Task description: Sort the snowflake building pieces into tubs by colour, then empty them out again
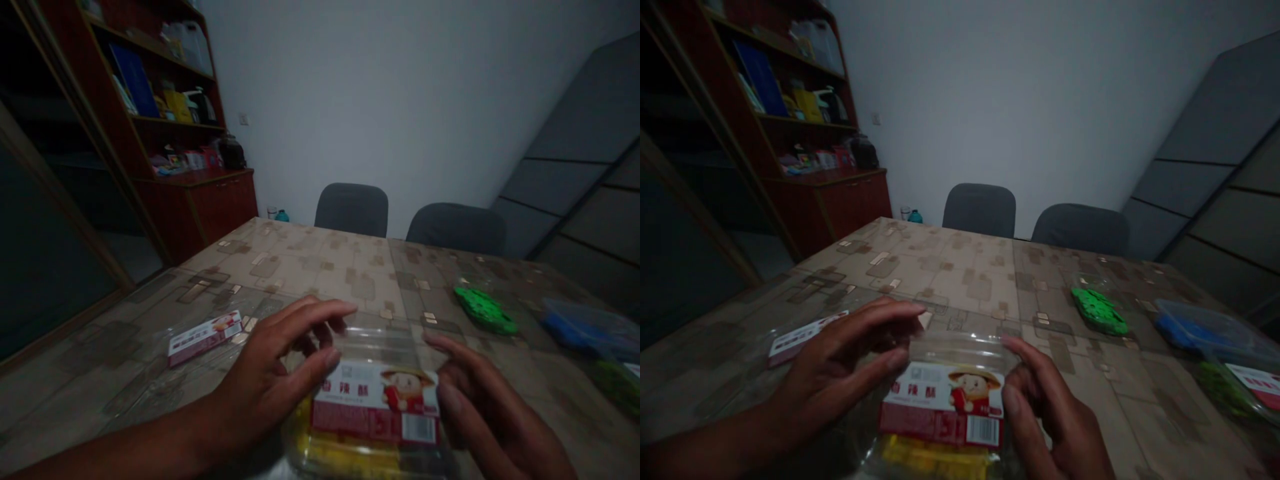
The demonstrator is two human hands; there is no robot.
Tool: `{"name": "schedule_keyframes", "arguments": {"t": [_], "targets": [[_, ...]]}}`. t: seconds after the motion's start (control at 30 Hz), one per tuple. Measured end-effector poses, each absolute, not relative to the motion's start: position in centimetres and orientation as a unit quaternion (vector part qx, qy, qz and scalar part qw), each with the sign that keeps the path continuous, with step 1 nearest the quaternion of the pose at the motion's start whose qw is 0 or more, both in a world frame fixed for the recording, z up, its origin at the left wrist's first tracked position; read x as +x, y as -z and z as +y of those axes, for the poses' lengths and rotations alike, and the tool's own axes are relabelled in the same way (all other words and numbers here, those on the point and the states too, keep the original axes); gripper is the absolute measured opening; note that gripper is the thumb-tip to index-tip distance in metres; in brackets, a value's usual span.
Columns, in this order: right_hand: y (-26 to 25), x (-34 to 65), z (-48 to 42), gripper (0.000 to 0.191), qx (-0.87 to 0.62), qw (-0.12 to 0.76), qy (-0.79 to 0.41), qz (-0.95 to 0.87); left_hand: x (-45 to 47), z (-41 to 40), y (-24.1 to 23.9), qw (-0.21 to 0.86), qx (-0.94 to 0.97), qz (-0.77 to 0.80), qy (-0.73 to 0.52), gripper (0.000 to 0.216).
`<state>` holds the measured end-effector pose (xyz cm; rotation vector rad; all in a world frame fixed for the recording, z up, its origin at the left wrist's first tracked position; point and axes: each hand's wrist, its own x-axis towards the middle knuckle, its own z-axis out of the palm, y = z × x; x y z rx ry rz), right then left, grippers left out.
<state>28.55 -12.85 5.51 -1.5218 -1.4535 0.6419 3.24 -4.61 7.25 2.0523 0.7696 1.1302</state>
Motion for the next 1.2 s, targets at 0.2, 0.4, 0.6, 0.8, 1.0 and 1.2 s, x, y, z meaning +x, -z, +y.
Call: {"name": "schedule_keyframes", "arguments": {"t": [0.2, 0.4, 0.6, 0.8, 1.0, 1.2], "targets": [[-3.2, 27.9, -12.4, 0.050, -0.649, 0.450, -0.303, -0.533, 3.2, -5.1, -3.9, 0.541, 0.603, 0.380, -0.446, 0.022], [-0.3, 26.8, -12.8, 0.048, -0.647, 0.432, -0.243, -0.579, 2.8, -5.7, -1.5, 0.572, 0.604, 0.401, -0.384, 0.016], [2.1, 28.1, -12.2, 0.045, -0.652, 0.369, -0.175, -0.639, 1.6, -5.5, -1.0, 0.375, 0.790, 0.353, -0.333, 0.022], [2.9, 29.3, -11.2, 0.042, -0.664, 0.312, -0.142, -0.665, 1.9, -4.6, 0.3, 0.384, 0.744, 0.424, -0.345, 0.016], [3.5, 29.4, -10.8, 0.045, -0.682, 0.322, -0.176, -0.633, 2.8, -4.3, 1.4, 0.528, 0.591, 0.468, -0.392, 0.023], [3.2, 29.0, -10.8, 0.050, -0.680, 0.336, -0.287, -0.585, 3.4, -4.2, 2.2, 0.656, 0.449, 0.441, -0.418, 0.029]]}}
